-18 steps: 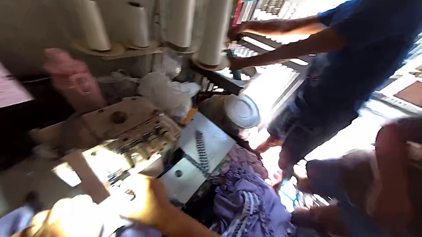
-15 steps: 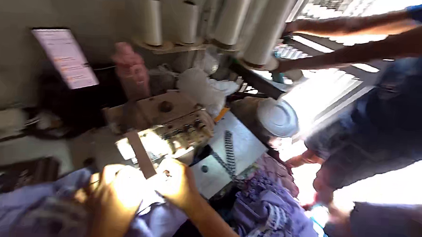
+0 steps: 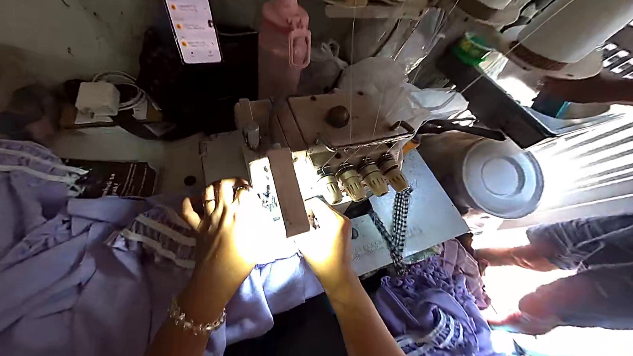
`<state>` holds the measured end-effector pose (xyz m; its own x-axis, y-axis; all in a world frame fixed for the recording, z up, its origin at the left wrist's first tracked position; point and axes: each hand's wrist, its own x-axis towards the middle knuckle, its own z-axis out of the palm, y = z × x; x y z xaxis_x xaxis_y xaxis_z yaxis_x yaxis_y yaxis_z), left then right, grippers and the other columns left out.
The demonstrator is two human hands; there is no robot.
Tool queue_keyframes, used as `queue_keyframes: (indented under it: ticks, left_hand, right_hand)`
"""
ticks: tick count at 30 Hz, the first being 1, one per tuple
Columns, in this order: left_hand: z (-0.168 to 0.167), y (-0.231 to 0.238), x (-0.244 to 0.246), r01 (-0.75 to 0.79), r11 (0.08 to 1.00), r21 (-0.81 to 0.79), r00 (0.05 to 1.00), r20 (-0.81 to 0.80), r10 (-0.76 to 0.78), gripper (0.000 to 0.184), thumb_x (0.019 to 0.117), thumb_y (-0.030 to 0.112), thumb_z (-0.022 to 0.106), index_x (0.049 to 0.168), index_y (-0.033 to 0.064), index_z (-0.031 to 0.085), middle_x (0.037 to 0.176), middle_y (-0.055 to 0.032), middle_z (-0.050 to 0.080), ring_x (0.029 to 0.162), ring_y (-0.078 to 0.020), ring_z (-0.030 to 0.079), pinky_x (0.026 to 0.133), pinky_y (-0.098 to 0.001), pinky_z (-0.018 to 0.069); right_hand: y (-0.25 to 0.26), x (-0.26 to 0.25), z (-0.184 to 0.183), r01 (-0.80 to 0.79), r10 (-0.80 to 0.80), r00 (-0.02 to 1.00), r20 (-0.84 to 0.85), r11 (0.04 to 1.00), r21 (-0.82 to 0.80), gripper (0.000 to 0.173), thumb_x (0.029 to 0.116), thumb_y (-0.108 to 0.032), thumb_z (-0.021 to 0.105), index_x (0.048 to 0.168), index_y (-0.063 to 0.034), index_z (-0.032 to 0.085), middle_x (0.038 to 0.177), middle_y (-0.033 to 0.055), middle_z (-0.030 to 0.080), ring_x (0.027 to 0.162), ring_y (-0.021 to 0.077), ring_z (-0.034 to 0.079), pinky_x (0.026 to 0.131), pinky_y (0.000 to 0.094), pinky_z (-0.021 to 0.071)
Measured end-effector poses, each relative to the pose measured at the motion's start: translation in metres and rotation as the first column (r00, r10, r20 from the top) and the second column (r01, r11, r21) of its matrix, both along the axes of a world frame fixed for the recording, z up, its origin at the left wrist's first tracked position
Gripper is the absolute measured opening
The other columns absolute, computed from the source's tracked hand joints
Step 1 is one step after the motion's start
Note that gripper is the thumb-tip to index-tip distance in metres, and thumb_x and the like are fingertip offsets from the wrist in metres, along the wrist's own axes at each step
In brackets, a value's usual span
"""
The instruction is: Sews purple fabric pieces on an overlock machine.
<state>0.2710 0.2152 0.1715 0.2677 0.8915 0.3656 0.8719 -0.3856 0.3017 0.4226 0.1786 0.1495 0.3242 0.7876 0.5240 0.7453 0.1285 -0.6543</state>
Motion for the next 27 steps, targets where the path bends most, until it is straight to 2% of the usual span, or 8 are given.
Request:
queue_keyframes:
  ticks: [3, 8, 9, 12, 19, 24, 26, 27]
  left_hand:
    - [-0.001, 0.001, -0.004, 0.015, 0.999, -0.04, 1.0, 0.026, -0.014, 0.051, 0.0754, 0.029, 0.073, 0.119, 0.003, 0.067, 0.148, -0.0171, 0.053, 0.145, -0.0429, 0.039, 0.109, -0.0769, 0.0165]
    - [0.0, 0.004, -0.006, 0.028, 0.997, -0.075, 1.0, 0.007, -0.028, 0.056, 0.0791, 0.037, 0.07, 0.126, 0.0065, 0.068, 0.15, -0.016, 0.052, 0.149, -0.0441, 0.032, 0.109, -0.0811, 0.0069]
    - [0.002, 0.004, -0.006, 0.028, 0.996, -0.086, 1.0, 0.01, -0.027, 0.054, 0.08, 0.033, 0.071, 0.126, 0.0052, 0.068, 0.151, -0.0171, 0.051, 0.15, -0.0449, 0.031, 0.11, -0.0813, 0.0053]
    - [0.006, 0.003, -0.004, 0.007, 0.994, -0.105, 1.0, -0.009, -0.008, 0.052, 0.0798, 0.024, 0.072, 0.127, 0.0035, 0.066, 0.152, -0.0171, 0.049, 0.15, -0.0437, 0.03, 0.111, -0.0794, 0.0034]
    - [0.008, 0.006, -0.003, -0.005, 0.994, -0.112, 0.999, -0.045, 0.0, 0.053, 0.0825, 0.029, 0.07, 0.128, 0.0028, 0.065, 0.151, -0.0185, 0.05, 0.149, -0.0445, 0.032, 0.11, -0.0803, 0.0048]
    - [0.011, 0.006, -0.004, 0.018, 0.993, -0.119, 1.0, -0.005, -0.019, 0.054, 0.076, 0.018, 0.075, 0.125, -0.002, 0.064, 0.151, -0.0217, 0.048, 0.149, -0.045, 0.032, 0.111, -0.0796, 0.0065]
    - [0.015, 0.012, -0.01, 0.058, 0.981, -0.184, 0.996, 0.083, -0.044, 0.05, 0.0847, 0.011, 0.07, 0.13, -0.0068, 0.058, 0.154, -0.0274, 0.044, 0.149, -0.047, 0.031, 0.111, -0.08, 0.009]
    - [0.018, 0.021, -0.017, 0.084, 0.955, -0.284, 0.992, 0.117, -0.052, 0.048, 0.0985, 0.018, 0.062, 0.14, -0.0035, 0.054, 0.16, -0.0241, 0.038, 0.153, -0.0442, 0.027, 0.114, -0.0784, 0.0091]
  right_hand:
    - [0.0, 0.001, -0.002, 0.006, -0.006, 1.0, -0.026, 1.0, 0.017, 0.018, 0.0761, -0.019, 0.072, 0.081, -0.0024, 0.072, 0.068, 0.0075, 0.068, 0.061, 0.0178, 0.066, 0.054, 0.0365, 0.0508]
    - [0.002, 0.001, -0.005, 0.027, -0.026, 0.999, -0.02, 0.998, 0.051, 0.016, 0.0739, -0.019, 0.072, 0.077, -0.0035, 0.07, 0.064, 0.0053, 0.064, 0.057, 0.0153, 0.061, 0.051, 0.0335, 0.0462]
    - [0.001, 0.001, -0.006, 0.025, -0.024, 1.0, -0.02, 0.998, 0.049, 0.016, 0.0736, -0.019, 0.072, 0.077, -0.0039, 0.07, 0.063, 0.005, 0.064, 0.056, 0.0154, 0.061, 0.051, 0.0338, 0.0466]
    - [0.0, 0.0, -0.007, 0.022, -0.022, 1.0, -0.017, 0.999, 0.037, 0.014, 0.0718, -0.017, 0.073, 0.078, -0.0046, 0.07, 0.063, 0.0043, 0.063, 0.056, 0.0153, 0.06, 0.051, 0.0341, 0.0461]
    - [-0.001, 0.0, -0.004, 0.019, -0.018, 1.0, -0.016, 1.0, 0.009, 0.014, 0.0716, -0.016, 0.074, 0.081, -0.006, 0.072, 0.064, 0.003, 0.062, 0.055, 0.0149, 0.057, 0.05, 0.0349, 0.0434]
    - [0.0, -0.001, -0.005, 0.017, -0.017, 1.0, -0.018, 1.0, 0.011, 0.014, 0.0739, -0.017, 0.076, 0.083, -0.0066, 0.072, 0.067, 0.0031, 0.064, 0.057, 0.0156, 0.058, 0.051, 0.036, 0.0451]
    - [0.0, 0.0, -0.005, 0.014, -0.014, 1.0, -0.017, 1.0, 0.005, 0.017, 0.075, -0.02, 0.077, 0.085, -0.007, 0.074, 0.069, 0.003, 0.066, 0.058, 0.0159, 0.06, 0.051, 0.0366, 0.0462]
    - [0.0, 0.0, -0.005, 0.012, -0.012, 1.0, -0.018, 1.0, 0.002, 0.017, 0.0754, -0.02, 0.077, 0.086, -0.0072, 0.074, 0.069, 0.0031, 0.066, 0.059, 0.0163, 0.061, 0.051, 0.0372, 0.0467]
